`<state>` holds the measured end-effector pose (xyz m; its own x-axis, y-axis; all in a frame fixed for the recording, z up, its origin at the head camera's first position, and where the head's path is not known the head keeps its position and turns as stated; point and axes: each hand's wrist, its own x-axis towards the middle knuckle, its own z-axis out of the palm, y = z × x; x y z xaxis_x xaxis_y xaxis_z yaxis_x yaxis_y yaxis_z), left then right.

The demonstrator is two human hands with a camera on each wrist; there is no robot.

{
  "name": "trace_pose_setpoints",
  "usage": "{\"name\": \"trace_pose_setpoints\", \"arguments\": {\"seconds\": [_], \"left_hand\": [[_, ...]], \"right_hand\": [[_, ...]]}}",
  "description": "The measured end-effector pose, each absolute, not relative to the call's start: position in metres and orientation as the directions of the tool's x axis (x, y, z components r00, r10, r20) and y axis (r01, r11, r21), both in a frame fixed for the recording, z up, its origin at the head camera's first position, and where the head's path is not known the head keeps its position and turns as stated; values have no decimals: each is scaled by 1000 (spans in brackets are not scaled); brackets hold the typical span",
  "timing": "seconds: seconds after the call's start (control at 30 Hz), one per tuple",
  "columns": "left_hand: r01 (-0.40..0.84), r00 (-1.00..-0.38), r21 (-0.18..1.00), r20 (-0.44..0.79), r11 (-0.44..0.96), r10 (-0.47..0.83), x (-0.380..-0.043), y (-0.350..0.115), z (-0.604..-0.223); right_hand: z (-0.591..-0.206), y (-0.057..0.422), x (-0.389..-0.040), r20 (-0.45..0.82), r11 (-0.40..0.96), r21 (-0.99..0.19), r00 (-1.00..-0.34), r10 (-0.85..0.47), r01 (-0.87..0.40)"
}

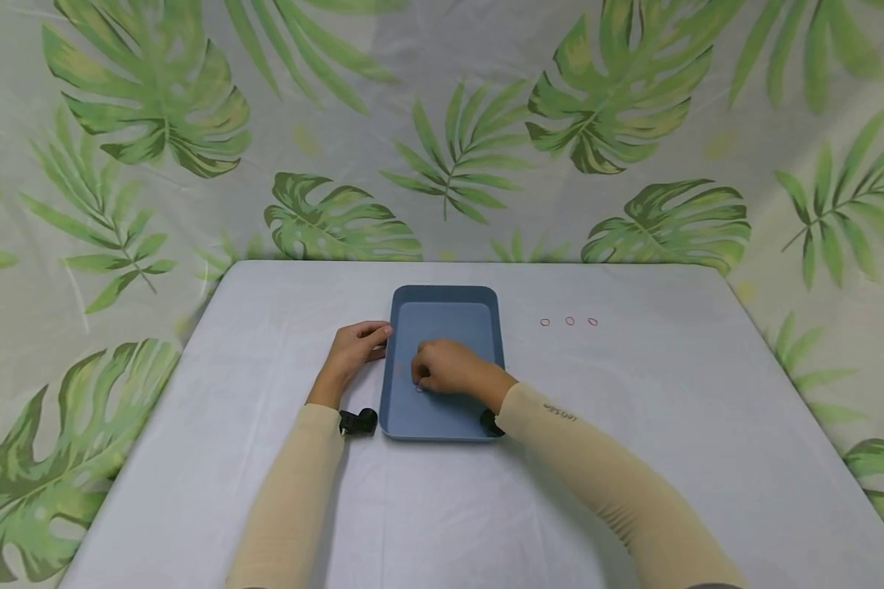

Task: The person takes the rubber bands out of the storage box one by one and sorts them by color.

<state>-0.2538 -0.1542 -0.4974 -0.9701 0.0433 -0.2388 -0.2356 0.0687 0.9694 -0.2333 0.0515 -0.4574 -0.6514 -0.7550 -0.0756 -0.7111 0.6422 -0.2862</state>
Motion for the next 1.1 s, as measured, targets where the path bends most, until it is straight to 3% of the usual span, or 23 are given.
{"name": "trace_pose_setpoints", "arguments": {"seconds": [0.23,0.5,0.63,1.1], "left_hand": [[-241,-969,968,-245,73,41,-253,-155,-497],[-239,-970,968,-242,72,31,-254,-154,-497],[-245,-969,966,-247,82,26,-254,-153,-497],[-248,-967,966,-251,80,33,-254,-154,-497]], "right_hand": [[-455,52,-233,-81,617,-288,-624,-778,-732],[-434,66,-241,18,503,-578,-626,-780,-643],[-423,78,-244,52,471,-652,-654,-755,-595],[-415,137,-251,186,503,-665,-775,-604,-551]]}}
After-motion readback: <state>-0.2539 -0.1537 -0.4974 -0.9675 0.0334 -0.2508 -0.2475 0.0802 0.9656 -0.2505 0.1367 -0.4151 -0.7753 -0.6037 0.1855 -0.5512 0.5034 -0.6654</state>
